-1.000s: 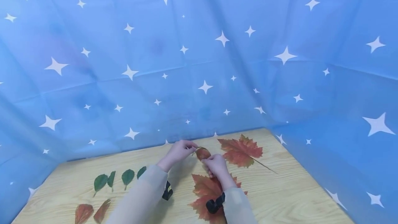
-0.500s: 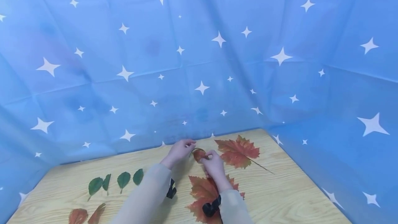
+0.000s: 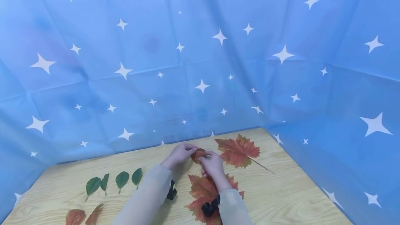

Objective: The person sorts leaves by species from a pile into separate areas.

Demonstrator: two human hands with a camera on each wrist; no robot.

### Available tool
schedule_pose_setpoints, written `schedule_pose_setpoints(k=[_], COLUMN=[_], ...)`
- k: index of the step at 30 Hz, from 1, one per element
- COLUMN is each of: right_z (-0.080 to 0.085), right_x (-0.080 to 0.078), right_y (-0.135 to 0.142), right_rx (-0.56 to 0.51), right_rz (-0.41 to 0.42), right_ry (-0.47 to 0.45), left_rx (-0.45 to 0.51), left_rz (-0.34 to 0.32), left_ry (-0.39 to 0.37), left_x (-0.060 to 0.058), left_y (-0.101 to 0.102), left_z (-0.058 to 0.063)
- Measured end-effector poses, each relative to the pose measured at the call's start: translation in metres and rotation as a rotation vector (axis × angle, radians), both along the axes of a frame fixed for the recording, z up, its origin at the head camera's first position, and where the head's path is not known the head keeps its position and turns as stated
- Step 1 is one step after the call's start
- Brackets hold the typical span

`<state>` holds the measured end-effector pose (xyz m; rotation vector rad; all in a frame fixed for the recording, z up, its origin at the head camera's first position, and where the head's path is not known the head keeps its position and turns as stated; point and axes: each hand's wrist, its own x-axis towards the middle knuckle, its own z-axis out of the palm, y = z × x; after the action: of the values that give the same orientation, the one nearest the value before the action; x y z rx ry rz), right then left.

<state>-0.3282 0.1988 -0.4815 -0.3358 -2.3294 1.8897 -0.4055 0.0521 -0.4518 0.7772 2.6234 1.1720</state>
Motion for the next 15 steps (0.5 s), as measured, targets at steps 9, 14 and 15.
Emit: schedule_pose_setpoints(k=[9,14,15], right_z=[0.0003,0.0017,0.0023], right_x=[-0.0007,-0.0001,0.0001], right_y=[0.0014,0.0055,0.0066], right_rx=[-0.008,-0.057,-0.072], right_rz=[-0.011,0.017,0.025], right_ry=[0.019,-0.012,-0.023], left_rx=[-0.021,-0.02,-0.019], left_rz=[-0.018,-0.012,-0.014], left_ry=[0.002,0.0,0.001], left_x=[0.0022,0.0068,0.0079], left_y=[0.0014,0.0039,0.0044], left_z=[0.0009,0.0019,0.0023])
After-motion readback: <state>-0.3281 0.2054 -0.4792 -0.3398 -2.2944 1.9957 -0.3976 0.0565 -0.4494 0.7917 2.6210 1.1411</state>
